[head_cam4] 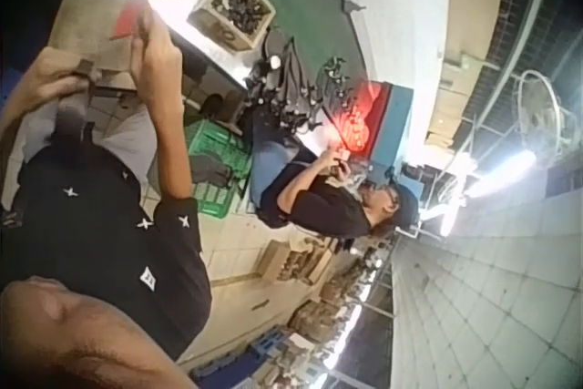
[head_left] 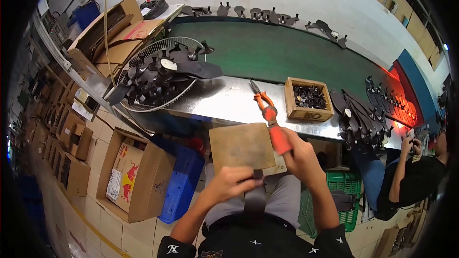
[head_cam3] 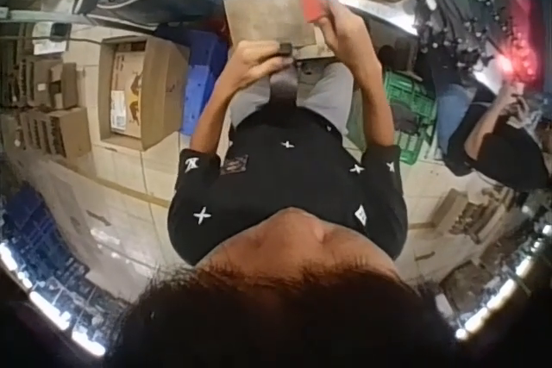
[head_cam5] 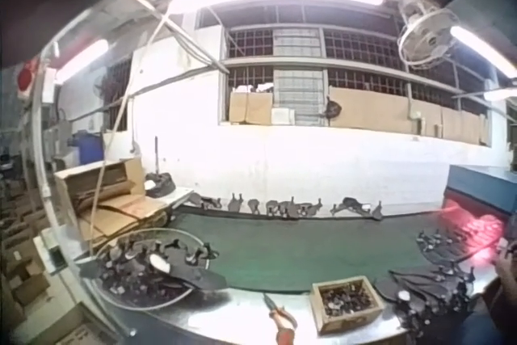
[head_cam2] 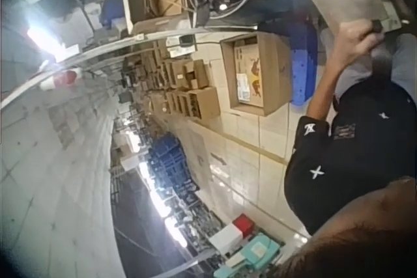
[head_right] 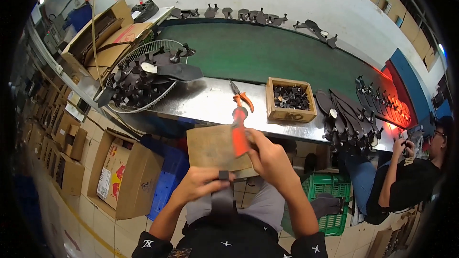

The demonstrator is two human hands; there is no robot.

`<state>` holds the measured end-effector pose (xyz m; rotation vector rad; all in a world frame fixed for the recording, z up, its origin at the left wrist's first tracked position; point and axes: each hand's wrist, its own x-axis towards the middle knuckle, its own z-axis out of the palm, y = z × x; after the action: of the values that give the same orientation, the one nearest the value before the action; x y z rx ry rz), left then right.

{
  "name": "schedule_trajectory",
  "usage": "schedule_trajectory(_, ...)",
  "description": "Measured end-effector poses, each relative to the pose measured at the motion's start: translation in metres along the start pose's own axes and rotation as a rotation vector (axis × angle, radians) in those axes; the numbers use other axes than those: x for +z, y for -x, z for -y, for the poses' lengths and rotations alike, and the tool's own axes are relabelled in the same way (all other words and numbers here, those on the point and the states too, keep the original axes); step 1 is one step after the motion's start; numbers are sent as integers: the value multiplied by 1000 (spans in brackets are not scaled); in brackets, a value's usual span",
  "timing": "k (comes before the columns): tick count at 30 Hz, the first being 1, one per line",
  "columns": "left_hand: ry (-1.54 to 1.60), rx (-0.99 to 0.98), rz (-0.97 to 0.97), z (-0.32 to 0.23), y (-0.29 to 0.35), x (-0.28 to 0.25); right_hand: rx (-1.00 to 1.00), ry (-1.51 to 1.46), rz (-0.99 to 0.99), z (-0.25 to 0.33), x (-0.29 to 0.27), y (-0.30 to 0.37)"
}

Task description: Manually attaching and hammering metal eyelets or rivets onto shoe components at a factory assembly line.

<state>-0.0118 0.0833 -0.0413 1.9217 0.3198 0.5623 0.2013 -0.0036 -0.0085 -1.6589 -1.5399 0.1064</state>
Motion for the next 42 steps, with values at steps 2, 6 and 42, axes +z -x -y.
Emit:
schedule_trajectory(2, 132, -33, 80, -27, 15, 3, -246, 192, 131, -17, 10, -2)
schedule_trajectory(6, 337, -205, 123, -58, 27, 9, -249, 394, 439, -33, 27, 5)
schedule_trajectory(42, 1106, -764, 415, -67, 32, 74, 560, -1556, 208, 39, 3, 125)
